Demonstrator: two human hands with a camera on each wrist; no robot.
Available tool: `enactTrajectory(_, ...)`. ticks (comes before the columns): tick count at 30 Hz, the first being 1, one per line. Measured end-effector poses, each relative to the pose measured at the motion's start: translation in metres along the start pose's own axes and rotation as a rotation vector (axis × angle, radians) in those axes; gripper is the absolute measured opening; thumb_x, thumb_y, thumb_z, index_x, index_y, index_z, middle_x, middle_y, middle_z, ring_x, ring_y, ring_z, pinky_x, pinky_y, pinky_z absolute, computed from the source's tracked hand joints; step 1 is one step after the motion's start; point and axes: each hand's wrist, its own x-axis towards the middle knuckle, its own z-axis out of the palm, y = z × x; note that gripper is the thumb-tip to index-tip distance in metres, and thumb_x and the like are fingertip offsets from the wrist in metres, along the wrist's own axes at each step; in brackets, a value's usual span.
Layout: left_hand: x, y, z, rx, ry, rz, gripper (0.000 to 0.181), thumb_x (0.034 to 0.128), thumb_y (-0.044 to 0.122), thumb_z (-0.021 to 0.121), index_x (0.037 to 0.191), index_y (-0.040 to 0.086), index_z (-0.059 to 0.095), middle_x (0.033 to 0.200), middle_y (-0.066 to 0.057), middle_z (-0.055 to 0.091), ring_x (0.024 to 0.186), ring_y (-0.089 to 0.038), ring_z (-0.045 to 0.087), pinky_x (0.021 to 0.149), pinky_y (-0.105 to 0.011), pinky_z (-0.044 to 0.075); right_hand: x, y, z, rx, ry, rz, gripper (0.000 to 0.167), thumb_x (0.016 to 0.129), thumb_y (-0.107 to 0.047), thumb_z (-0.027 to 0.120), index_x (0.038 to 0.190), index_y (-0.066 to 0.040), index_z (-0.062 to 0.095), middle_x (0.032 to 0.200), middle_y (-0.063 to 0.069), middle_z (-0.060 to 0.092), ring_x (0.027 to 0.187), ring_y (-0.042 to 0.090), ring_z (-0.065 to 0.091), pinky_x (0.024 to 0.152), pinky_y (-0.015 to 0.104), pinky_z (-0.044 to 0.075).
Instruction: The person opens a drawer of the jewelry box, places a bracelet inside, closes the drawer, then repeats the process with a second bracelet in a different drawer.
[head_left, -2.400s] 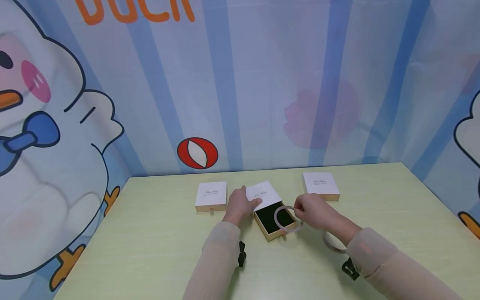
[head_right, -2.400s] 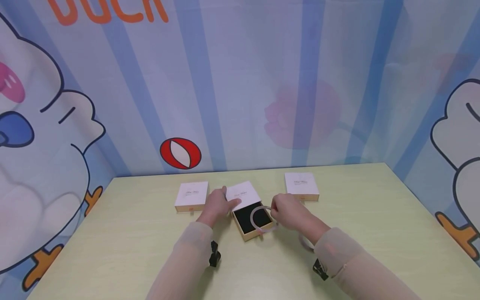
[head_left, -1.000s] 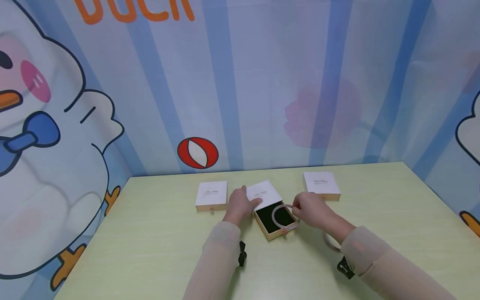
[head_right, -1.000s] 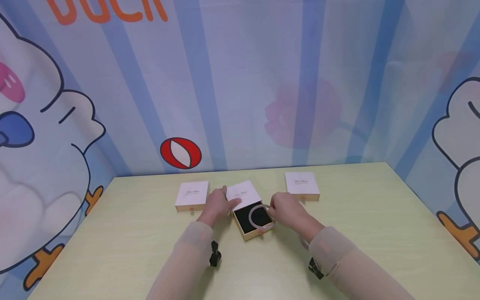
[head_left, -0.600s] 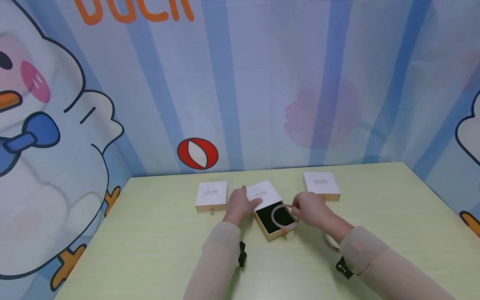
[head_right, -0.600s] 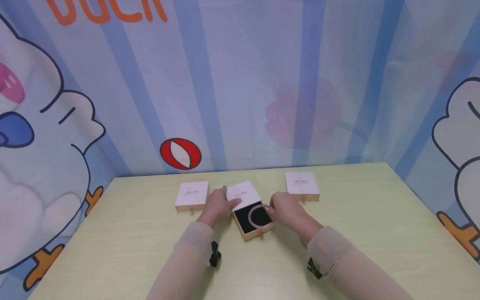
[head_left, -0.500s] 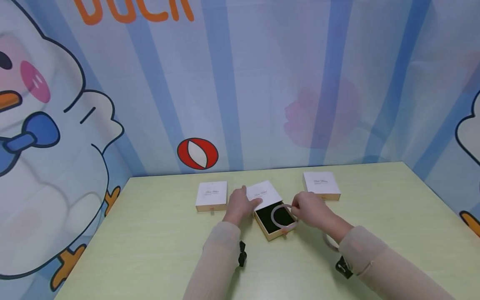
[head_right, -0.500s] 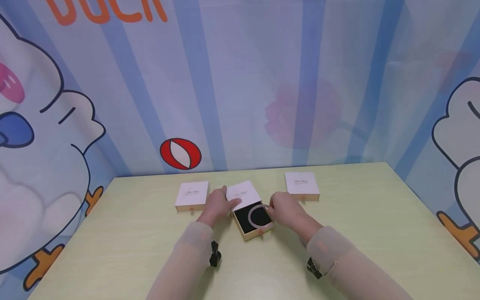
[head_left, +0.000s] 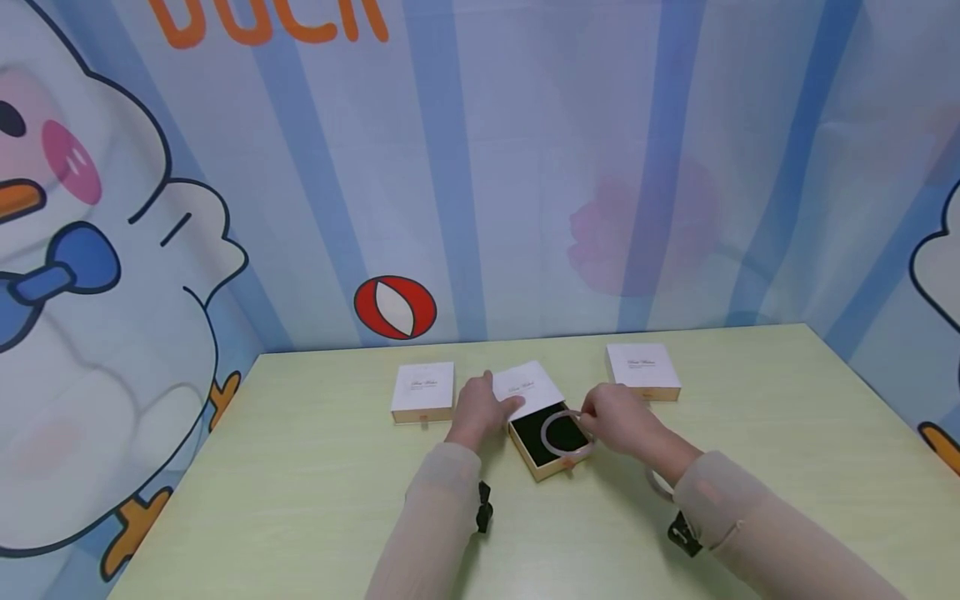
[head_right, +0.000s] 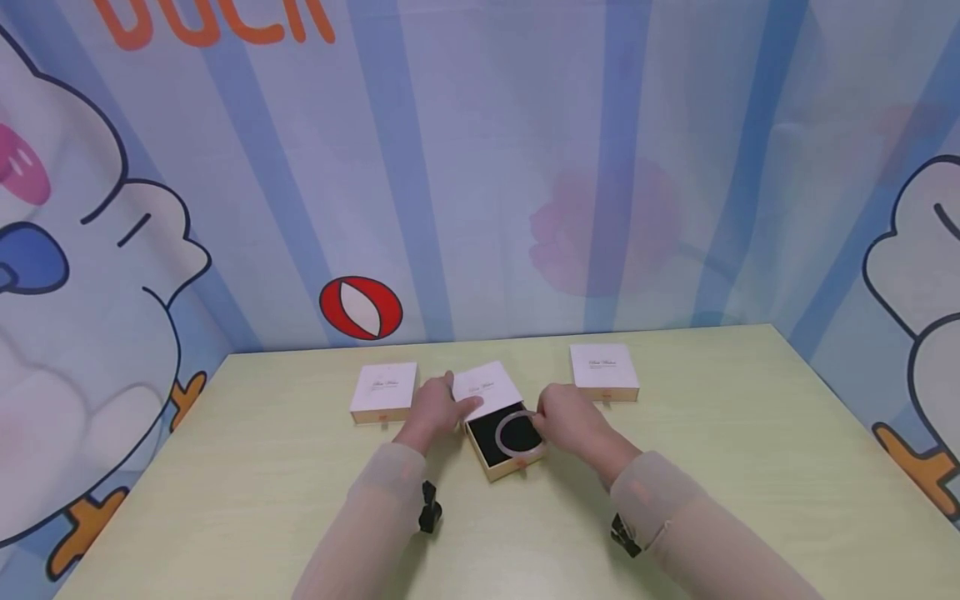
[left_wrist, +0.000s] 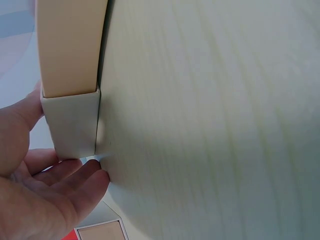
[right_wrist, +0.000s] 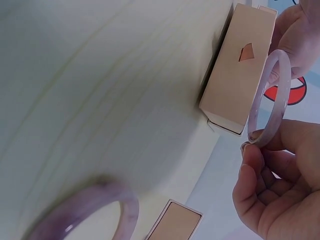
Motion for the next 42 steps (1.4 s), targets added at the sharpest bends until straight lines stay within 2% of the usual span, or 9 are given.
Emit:
enactTrajectory(18, 0.000, 0.000, 0.000, -0.011, 0.006, 0.019, 0.078, 0.0874, 0.037, 0.066, 0.146, 0.000, 0.031, 0.148, -0.018, 0.038, 0.136, -0.031, 0.037, 0.112, -0.042, 0.031, 0.002, -0.006, 0.004, -0.012, 0.014, -0.014, 0.017, 0.087, -0.009, 0.061, 0.077, -0.002, 0.072, 0.066, 0.003, 0.064, 0.056, 0.012, 0.052, 0.050, 0.023, 0.043)
enactTrajectory(27, 0.001, -0.002, 0.000, -0.038, 0.001, 0.002, 0.078, 0.0877, 0.038, 0.066, 0.147, 0.001, 0.030, 0.149, -0.017, 0.036, 0.137, -0.031, 0.035, 0.113, -0.042, 0.031, 0.004, -0.010, 0.005, -0.001, 0.005, -0.005, 0.018, 0.087, -0.008, 0.059, 0.076, -0.001, 0.071, 0.064, 0.003, 0.063, 0.054, 0.012, 0.052, 0.049, 0.022, 0.042)
enactTrajectory(42, 0.001, -0.002, 0.000, -0.035, 0.001, 0.025, 0.078, 0.0879, 0.038, 0.066, 0.147, 0.001, 0.030, 0.150, -0.017, 0.036, 0.138, -0.031, 0.034, 0.113, -0.042, 0.031, 0.007, -0.012, 0.010, -0.051, 0.043, -0.017, 0.018, 0.086, -0.008, 0.061, 0.072, -0.003, 0.070, 0.062, 0.002, 0.062, 0.053, 0.012, 0.050, 0.049, 0.021, 0.040)
